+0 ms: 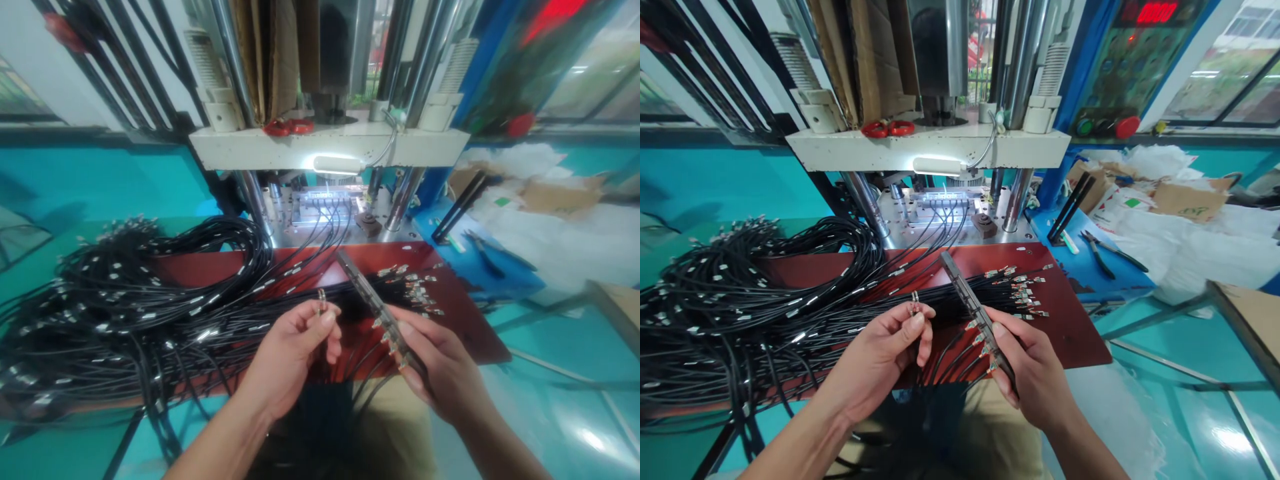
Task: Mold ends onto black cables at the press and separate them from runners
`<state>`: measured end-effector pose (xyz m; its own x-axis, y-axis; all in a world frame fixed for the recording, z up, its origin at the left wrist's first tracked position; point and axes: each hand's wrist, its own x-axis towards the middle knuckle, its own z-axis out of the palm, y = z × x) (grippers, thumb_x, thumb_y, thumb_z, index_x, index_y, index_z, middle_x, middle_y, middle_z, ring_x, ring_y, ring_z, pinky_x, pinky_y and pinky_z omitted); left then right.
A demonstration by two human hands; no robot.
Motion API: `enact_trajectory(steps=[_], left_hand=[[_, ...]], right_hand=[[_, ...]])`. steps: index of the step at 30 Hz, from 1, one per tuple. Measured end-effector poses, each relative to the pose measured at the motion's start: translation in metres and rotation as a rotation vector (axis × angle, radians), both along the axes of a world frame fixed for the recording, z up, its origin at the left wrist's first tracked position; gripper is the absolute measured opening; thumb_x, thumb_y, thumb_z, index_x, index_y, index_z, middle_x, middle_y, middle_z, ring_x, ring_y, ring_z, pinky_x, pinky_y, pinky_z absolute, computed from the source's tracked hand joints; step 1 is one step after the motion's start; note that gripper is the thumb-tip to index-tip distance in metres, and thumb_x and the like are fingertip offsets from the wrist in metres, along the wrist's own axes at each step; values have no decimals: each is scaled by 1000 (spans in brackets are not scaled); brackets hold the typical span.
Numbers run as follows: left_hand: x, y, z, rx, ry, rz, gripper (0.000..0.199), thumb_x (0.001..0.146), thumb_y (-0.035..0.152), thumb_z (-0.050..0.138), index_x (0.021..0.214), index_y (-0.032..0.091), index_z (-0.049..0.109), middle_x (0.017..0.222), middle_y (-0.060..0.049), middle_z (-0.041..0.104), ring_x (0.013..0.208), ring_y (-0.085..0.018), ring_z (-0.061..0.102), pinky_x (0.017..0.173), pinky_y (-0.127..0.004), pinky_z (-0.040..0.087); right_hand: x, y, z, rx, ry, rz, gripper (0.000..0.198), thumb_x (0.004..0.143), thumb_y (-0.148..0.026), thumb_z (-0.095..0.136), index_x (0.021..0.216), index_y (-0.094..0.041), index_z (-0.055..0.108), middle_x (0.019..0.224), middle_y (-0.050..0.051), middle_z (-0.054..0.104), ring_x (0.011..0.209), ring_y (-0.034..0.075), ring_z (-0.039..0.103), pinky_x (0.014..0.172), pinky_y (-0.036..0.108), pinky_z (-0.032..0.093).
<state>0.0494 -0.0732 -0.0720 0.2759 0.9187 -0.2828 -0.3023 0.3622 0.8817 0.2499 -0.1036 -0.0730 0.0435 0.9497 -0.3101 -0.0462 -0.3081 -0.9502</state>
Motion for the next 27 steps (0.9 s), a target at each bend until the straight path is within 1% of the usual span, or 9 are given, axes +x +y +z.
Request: enact_trajectory(steps=[3,6,8,11,15,17,20,23,27], left_hand=[[4,-3,-4,-26,-98,54,23,86,32,65,100,15,61,82,-2,61,64,-10,54,62,-23,44],[10,-4,-5,17,-45,97,21,87,33,63,99,16,62,78,-1,59,60,-8,51,57,-21,42],[13,-3,-5,44,14,107,21,87,36,62,95,16,61,73,1,56,53,-6,46,49,-19,37],[17,-2,-4,44,79,84,25,86,41,62,91,17,60,67,4,51,45,-4,37,40,-17,26],[21,0,-6,34,139,51,29,84,46,62,88,18,59,61,6,45,42,-3,29,38,-17,17],[22,0,-7,43,193,37,31,83,47,63,82,17,58,59,6,44,43,-4,28,39,-17,18],[24,1,-7,79,312,0,32,81,47,64,74,17,56,57,6,44,44,-4,29,42,-17,23],[25,2,-6,132,413,-12,31,81,45,64,71,17,55,58,5,47,46,-6,32,46,-17,27],[27,3,-4,194,507,-22,30,83,43,61,69,18,52,62,4,49,53,-7,37,51,-17,32]], right_hand=[[0,0,0,-26,18,10,68,81,-59,55,132,-14,59,41,-4,42,29,9,32,26,20,23],[-2,0,-2,-27,27,-4,66,82,-56,57,133,-14,57,43,-5,44,30,7,30,27,18,22],[-3,0,-2,-12,26,-3,63,83,-55,58,132,-15,59,44,-4,46,31,7,30,27,18,21],[-2,0,-1,10,13,20,61,82,-57,58,127,-16,64,45,-2,47,30,8,31,26,21,22],[-1,-1,-3,8,7,28,60,83,-56,58,127,-15,62,46,-3,47,31,7,32,27,19,23],[-2,-1,-5,13,16,26,61,84,-54,57,129,-13,60,45,-5,46,30,6,31,28,17,22],[-3,-1,-7,41,8,22,62,84,-56,56,128,-13,61,48,-3,50,31,6,32,28,18,22],[-3,-1,-8,46,-9,35,61,84,-56,56,128,-14,61,49,-2,51,32,6,32,29,18,23],[-2,-1,-8,61,-49,60,56,87,-51,56,129,-14,60,50,-3,51,33,6,33,30,17,24]])
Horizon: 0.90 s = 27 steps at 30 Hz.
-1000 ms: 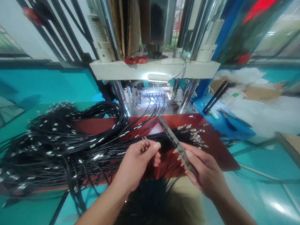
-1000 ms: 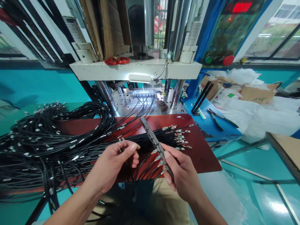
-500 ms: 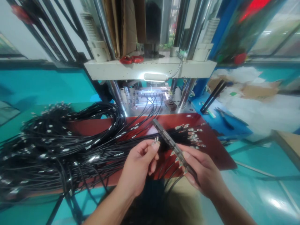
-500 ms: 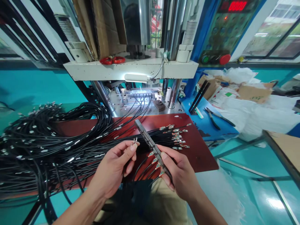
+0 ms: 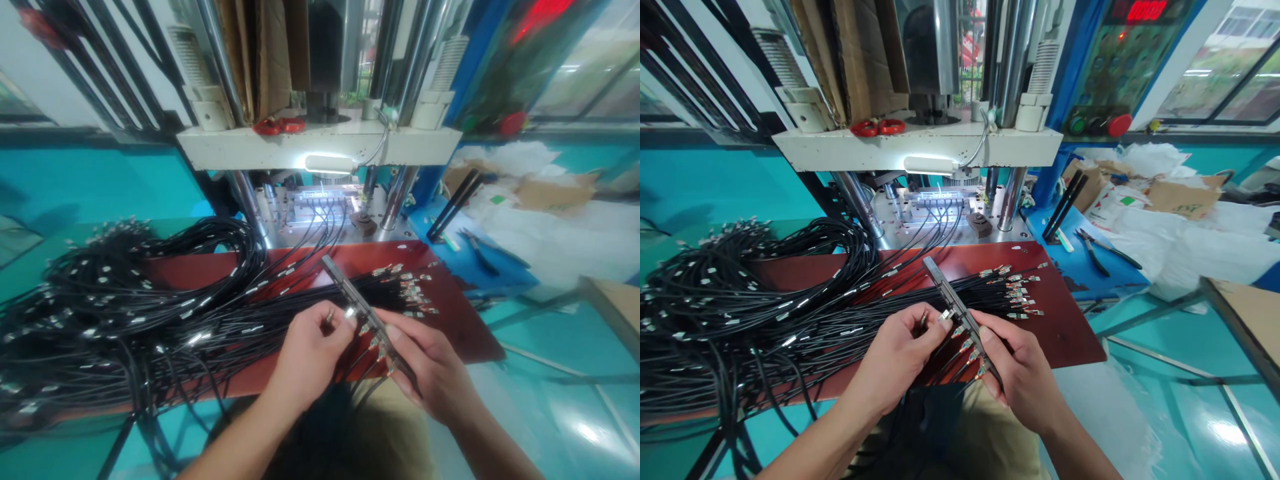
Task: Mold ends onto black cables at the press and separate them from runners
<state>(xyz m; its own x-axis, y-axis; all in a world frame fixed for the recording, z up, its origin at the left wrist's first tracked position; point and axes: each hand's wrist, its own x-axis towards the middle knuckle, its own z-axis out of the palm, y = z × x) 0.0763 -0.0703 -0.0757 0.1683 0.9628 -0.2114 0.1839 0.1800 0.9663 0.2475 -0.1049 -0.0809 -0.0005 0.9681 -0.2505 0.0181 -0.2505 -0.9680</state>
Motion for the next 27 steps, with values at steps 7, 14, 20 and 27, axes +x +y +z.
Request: enact_trajectory(steps=[7,14,20,27], left_hand=[[-2,2,2,1,32,-34,28,84,41,59,71,17,53,63,3,51,56,-9,39,52,-18,34],[-5,4,1,-24,6,-77,28,84,42,60,73,17,52,63,4,49,55,-8,39,51,-18,34],[-4,5,0,4,-6,-93,30,86,42,59,72,17,50,65,5,48,58,-7,40,54,-18,35],[-15,6,4,-182,-172,-124,31,87,48,56,82,18,54,58,4,52,49,-9,45,50,-21,36]], right_hand=[[-2,-3,-1,-32,-6,-8,53,88,-51,57,129,-17,60,54,-1,56,37,6,37,33,17,27],[4,-2,0,-26,-3,87,53,90,-49,56,132,-18,57,59,1,60,41,7,41,37,18,31],[5,-3,1,3,-71,140,50,92,-48,53,133,-20,58,77,5,66,44,7,46,39,20,35],[4,-2,1,-14,-5,92,52,91,-48,54,133,-16,57,62,1,60,41,7,41,37,19,32]])
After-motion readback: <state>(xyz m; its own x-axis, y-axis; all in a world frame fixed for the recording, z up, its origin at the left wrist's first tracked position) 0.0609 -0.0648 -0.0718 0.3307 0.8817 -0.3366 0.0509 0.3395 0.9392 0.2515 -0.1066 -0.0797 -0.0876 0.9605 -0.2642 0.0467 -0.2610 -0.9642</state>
